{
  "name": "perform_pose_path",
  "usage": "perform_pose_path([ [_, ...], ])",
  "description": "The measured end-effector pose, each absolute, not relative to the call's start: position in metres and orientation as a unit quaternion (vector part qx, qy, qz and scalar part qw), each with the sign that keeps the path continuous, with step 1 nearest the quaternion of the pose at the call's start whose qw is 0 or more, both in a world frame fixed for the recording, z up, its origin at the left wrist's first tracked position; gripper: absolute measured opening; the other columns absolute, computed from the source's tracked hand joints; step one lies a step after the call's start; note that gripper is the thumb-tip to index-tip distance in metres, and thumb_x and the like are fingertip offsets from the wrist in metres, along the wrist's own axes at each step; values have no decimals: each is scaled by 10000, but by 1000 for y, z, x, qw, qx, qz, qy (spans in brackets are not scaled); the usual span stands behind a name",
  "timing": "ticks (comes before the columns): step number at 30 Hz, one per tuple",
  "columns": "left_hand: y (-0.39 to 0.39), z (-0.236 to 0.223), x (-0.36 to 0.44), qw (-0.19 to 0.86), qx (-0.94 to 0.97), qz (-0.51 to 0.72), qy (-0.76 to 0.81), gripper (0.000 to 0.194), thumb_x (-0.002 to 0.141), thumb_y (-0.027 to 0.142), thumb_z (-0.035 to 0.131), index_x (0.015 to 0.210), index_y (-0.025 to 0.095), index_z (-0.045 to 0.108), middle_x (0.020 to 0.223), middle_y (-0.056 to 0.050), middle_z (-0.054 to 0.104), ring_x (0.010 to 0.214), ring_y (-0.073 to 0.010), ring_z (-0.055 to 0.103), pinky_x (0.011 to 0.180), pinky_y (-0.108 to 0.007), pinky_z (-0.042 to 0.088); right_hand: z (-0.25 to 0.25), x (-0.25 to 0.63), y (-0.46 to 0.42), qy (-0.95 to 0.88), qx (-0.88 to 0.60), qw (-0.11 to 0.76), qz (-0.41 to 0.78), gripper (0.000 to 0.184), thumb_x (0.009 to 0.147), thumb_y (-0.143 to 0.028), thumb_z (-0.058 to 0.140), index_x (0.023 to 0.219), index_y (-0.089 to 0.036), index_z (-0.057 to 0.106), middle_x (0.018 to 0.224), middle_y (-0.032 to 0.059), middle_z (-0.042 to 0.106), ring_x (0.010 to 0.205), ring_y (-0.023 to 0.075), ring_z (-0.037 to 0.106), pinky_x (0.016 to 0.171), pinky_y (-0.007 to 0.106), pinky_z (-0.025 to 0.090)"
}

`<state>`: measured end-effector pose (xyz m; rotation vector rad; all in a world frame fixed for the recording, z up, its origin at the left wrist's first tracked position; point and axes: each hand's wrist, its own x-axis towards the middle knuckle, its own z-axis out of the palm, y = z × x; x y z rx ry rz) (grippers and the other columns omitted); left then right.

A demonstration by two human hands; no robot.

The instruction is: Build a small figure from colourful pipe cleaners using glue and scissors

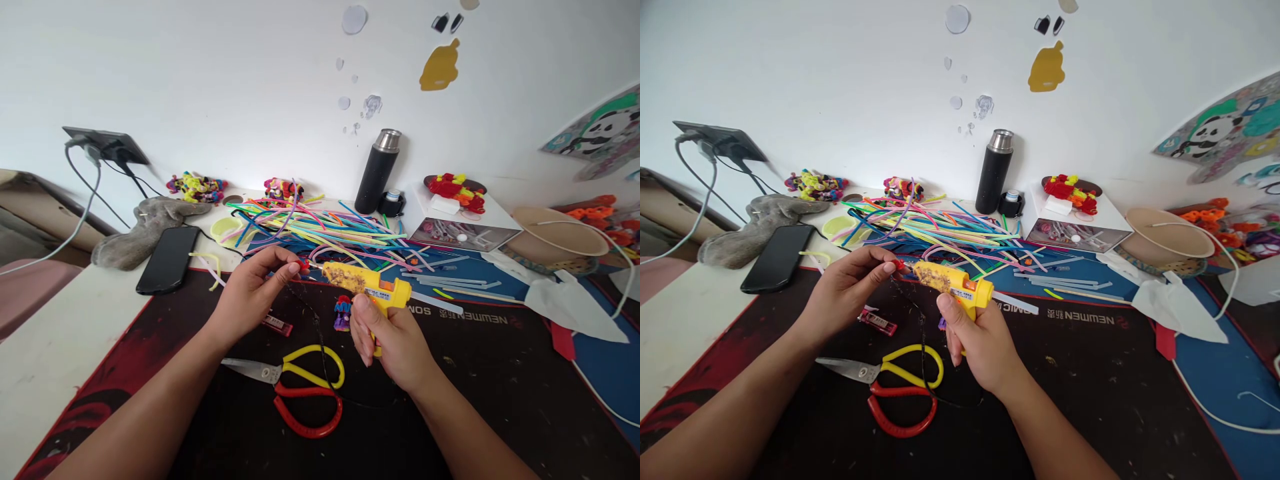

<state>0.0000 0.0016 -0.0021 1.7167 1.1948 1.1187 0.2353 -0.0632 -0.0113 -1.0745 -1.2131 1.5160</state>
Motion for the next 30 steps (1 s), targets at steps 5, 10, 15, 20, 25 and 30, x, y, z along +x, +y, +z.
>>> perform_pose_path([
  [5,1,-1,1,375,670,436,469,367,987,589,707,927,226,716,909,-45,747,871,-228,675,827,-332,526,-12,235,-64,-490,-440,441,610,696,992,-743,639,548,-222,513,411,-27,482,384,103,458,456,276,347],
  [10,1,-1,1,380,669,435,467,360,989,577,710,917,225,711,893,-41,738,856,-221,668,809,-323,522,-11,235,-64,-489,-437,444,610,722,977,-757,650,516,-219,512,400,-25,469,374,98,448,455,278,335],
  [15,1,-1,0,386,670,432,464,321,1001,539,708,926,227,706,900,-33,733,860,-215,664,811,-319,513,-10,235,-63,-498,-436,443,605,757,988,-752,637,470,-215,506,386,-15,458,372,95,451,464,283,331],
  [20,1,-2,0,390,670,435,458,302,1007,517,707,929,225,708,892,-29,726,852,-209,662,805,-315,509,-11,235,-63,-496,-438,443,605,754,980,-761,640,474,-217,510,392,-15,469,375,98,451,460,281,334],
  [25,2,-1,0,387,670,437,459,305,1003,524,710,924,229,711,890,-27,731,851,-210,666,803,-317,510,-9,234,-63,-498,-442,438,604,767,973,-770,640,459,-218,503,381,-15,455,368,96,444,459,285,317],
  [30,2,-1,0,384,669,437,462,317,995,540,713,922,231,709,894,-31,734,858,-218,670,808,-326,518,-8,234,-63,-495,-442,439,606,763,957,-789,645,468,-222,498,389,-19,458,368,99,443,459,286,325],
])
